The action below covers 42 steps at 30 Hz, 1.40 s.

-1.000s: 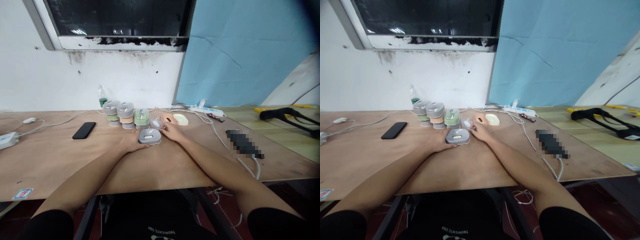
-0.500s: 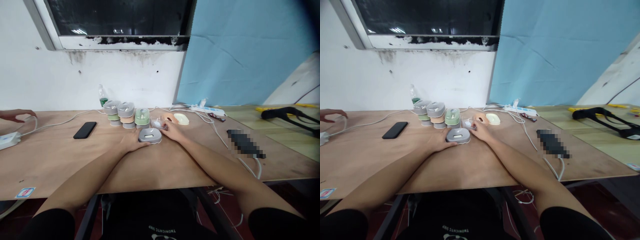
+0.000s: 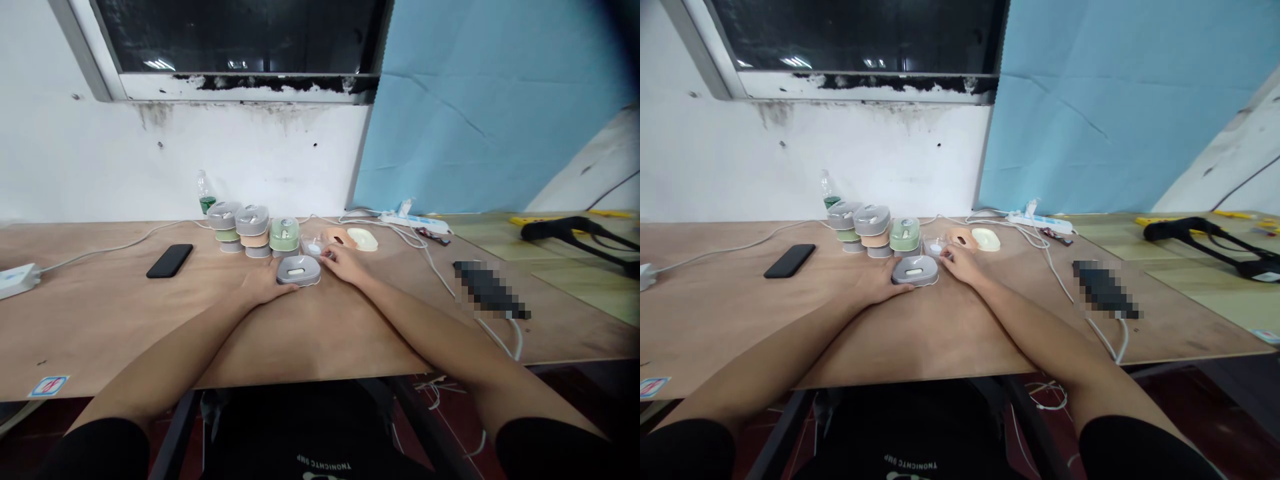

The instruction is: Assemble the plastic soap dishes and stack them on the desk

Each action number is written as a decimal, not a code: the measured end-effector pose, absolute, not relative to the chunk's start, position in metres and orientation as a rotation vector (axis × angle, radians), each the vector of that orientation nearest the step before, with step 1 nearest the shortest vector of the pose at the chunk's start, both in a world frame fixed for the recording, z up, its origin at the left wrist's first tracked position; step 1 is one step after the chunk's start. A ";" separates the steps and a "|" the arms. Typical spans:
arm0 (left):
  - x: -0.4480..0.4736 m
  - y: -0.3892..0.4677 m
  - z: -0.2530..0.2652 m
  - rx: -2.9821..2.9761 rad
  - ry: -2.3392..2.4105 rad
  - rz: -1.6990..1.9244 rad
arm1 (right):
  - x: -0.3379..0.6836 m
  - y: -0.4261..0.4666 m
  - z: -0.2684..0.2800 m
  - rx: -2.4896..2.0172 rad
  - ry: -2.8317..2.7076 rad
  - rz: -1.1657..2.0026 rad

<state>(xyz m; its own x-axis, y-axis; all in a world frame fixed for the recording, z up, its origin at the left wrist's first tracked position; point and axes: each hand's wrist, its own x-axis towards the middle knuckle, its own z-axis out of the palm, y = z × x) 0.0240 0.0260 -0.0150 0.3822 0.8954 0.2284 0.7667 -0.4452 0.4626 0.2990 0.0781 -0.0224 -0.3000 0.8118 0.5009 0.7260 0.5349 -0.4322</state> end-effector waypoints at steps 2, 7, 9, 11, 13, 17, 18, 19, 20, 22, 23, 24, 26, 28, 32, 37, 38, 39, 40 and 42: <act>0.024 0.026 -0.015 2.368 1.497 0.645 | 0.298 0.077 -0.021 -1.248 -2.075 0.155; 0.023 0.027 -0.013 2.401 1.455 0.686 | 0.296 0.075 -0.016 -1.270 -1.958 0.064; 0.023 0.027 -0.011 2.431 1.425 0.701 | 0.296 0.073 -0.013 -1.272 -1.822 -0.004; 0.023 0.026 -0.009 2.444 1.404 0.695 | 0.296 0.071 -0.011 -1.259 -1.680 -0.024; 0.024 0.024 -0.007 2.437 1.394 0.706 | 0.296 0.067 -0.011 -1.202 -1.584 0.003; 0.027 0.017 -0.002 2.386 1.425 0.855 | 0.295 0.058 -0.017 -1.036 -1.577 0.111; 0.027 0.016 0.000 2.370 1.441 0.899 | 0.294 0.056 -0.020 -1.019 -1.596 0.150; 0.027 0.014 0.001 2.357 1.453 0.932 | 0.292 0.055 -0.023 -1.011 -1.618 0.195; 0.028 0.013 0.002 2.352 1.460 0.954 | 0.289 0.053 -0.026 -1.005 -1.641 0.244; 0.027 0.013 0.003 2.354 1.464 0.968 | 0.284 0.050 -0.029 -0.989 -1.682 0.346; 0.027 0.013 0.003 2.356 1.467 0.971 | 0.281 0.049 -0.029 -0.978 -1.697 0.393; 0.027 0.013 0.004 2.356 1.471 0.977 | 0.279 0.048 -0.028 -0.969 -1.706 0.427; 0.027 0.013 0.005 2.345 1.484 1.023 | 0.277 0.046 -0.023 -0.971 -1.709 0.447; 0.027 0.012 0.007 2.324 1.497 1.074 | 0.276 0.045 -0.016 -1.006 -1.719 0.416; 0.026 0.008 0.014 2.289 1.598 1.018 | 0.278 0.045 -0.007 -1.152 -1.812 0.433; 0.025 0.010 0.015 2.281 1.747 0.811 | 0.275 0.050 -0.010 -1.358 -1.884 0.568; 0.025 0.012 0.014 2.284 1.761 0.776 | 0.275 0.051 -0.011 -1.395 -1.884 0.569; 0.025 0.013 0.012 2.288 1.772 0.746 | 0.274 0.053 -0.012 -1.427 -1.883 0.565; 0.025 0.015 0.010 2.291 1.779 0.722 | 0.274 0.054 -0.012 -1.455 -1.881 0.562; 0.025 0.017 0.007 2.291 1.788 0.683 | 0.273 0.058 -0.014 -1.505 -1.868 0.570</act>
